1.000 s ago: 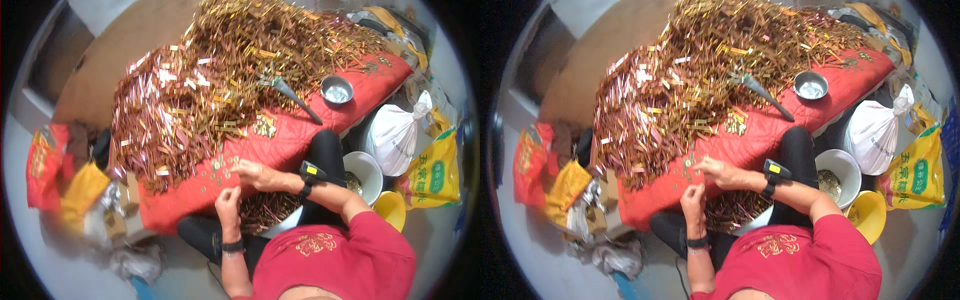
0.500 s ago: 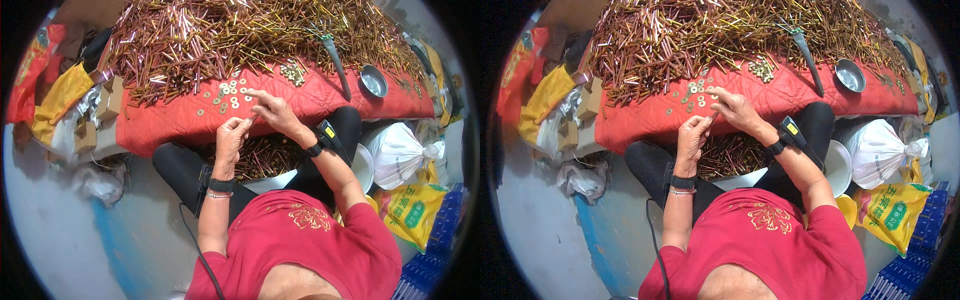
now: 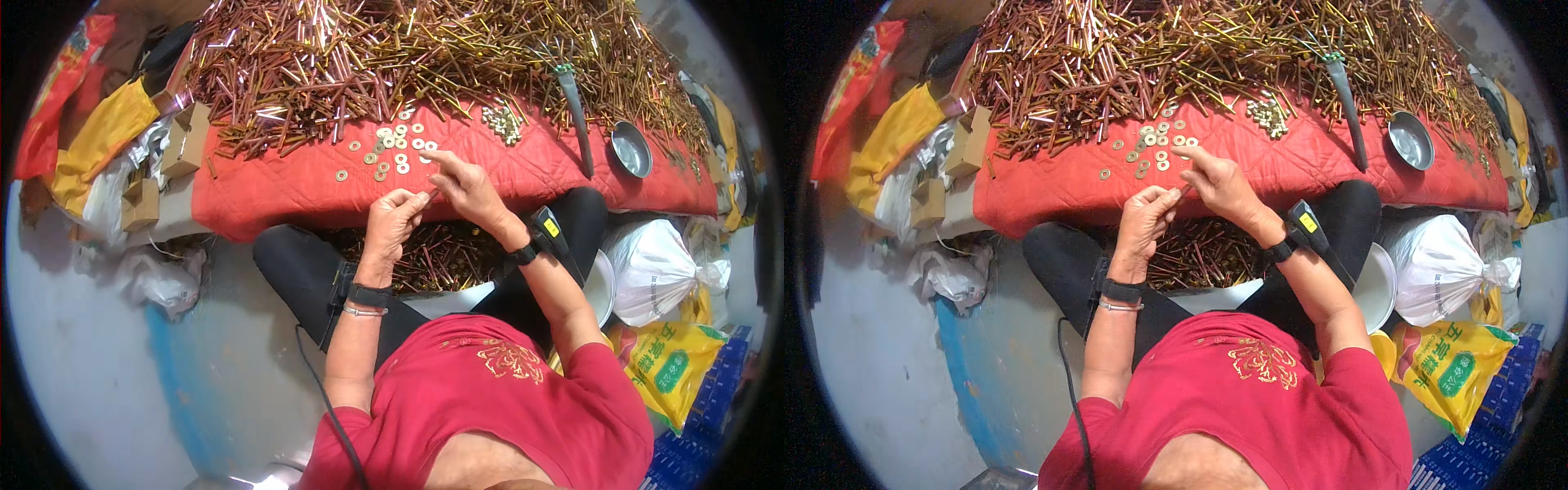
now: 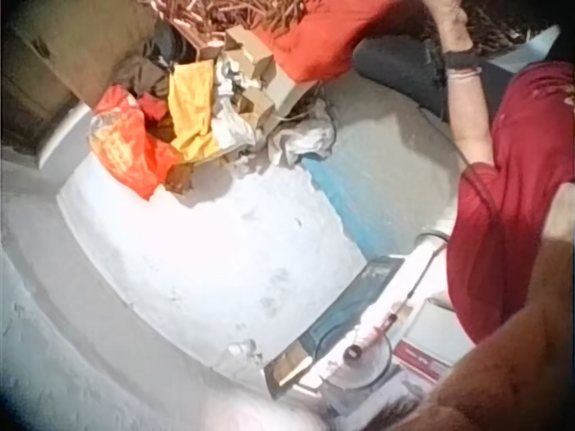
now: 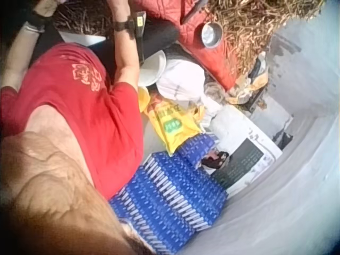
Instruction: Manually assembling small metal tubes and washers/rings onto pins on a padded workspace.
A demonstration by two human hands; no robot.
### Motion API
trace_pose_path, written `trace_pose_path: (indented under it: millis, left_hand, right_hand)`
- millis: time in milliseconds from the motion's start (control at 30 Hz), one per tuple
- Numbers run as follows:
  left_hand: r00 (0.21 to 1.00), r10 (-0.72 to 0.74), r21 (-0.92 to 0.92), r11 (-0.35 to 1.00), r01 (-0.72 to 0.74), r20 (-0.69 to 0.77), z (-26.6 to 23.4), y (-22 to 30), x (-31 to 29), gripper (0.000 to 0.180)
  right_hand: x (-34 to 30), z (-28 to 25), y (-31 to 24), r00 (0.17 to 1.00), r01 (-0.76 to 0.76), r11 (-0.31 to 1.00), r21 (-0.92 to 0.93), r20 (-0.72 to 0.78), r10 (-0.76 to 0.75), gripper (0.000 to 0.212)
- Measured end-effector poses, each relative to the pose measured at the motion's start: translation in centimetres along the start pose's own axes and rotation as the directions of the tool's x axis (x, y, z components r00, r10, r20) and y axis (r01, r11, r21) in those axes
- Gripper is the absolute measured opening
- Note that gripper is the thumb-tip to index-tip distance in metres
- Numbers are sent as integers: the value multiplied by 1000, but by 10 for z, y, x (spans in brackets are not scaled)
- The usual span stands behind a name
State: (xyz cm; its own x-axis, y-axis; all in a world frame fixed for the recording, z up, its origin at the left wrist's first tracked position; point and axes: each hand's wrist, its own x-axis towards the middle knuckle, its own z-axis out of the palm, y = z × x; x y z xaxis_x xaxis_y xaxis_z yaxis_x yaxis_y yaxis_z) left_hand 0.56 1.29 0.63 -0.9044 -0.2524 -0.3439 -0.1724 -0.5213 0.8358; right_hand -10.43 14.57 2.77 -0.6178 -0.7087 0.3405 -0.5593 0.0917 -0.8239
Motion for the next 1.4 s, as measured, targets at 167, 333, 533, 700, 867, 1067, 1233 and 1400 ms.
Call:
trace_pose_path:
  millis: [167, 333, 533, 700, 867, 1067, 1233, 1400]
  left_hand:
    - [999, -25, -50, 998, 26, 24, -3, 4, 2, 14]
    - [998, -48, -33, 998, 49, 40, -5, 7, 3, 15]
    - [996, -58, -34, 998, 60, 61, -8, 4, 9, 15]
    - [996, -74, -46, 996, 77, 57, -14, 8, 11, 15]
    - [995, -70, -48, 996, 73, 77, -14, 6, 14, 16]
    - [996, -73, -69, 995, 77, 55, -19, 10, 17, 14]
    - [716, 608, 883, 52, -466, 343, 1, 6, 1, 21]
    - [692, 595, 804, 125, -581, 408, -17, 47, 8, 38]
  right_hand:
    - [4, 1, -2, 994, 109, 992, 56, -30, -108, 37]
    - [6, 1, 6, 978, -196, 981, 12, 75, 194, 38]
    - [6, 4, 17, 984, -171, 978, 123, 77, 162, 39]
    - [12, 3, 2, 1000, -6, 1000, -6, 27, 6, 33]
    - [16, 7, 12, 976, -207, 968, 142, 96, 195, 32]
    - [19, 12, 8, 998, 2, 998, 68, 55, -6, 24]
    - [14, 12, 44, 952, -212, 966, 146, 253, 171, 24]
    - [40, -26, 33, 857, -334, 929, -162, 357, 371, 22]
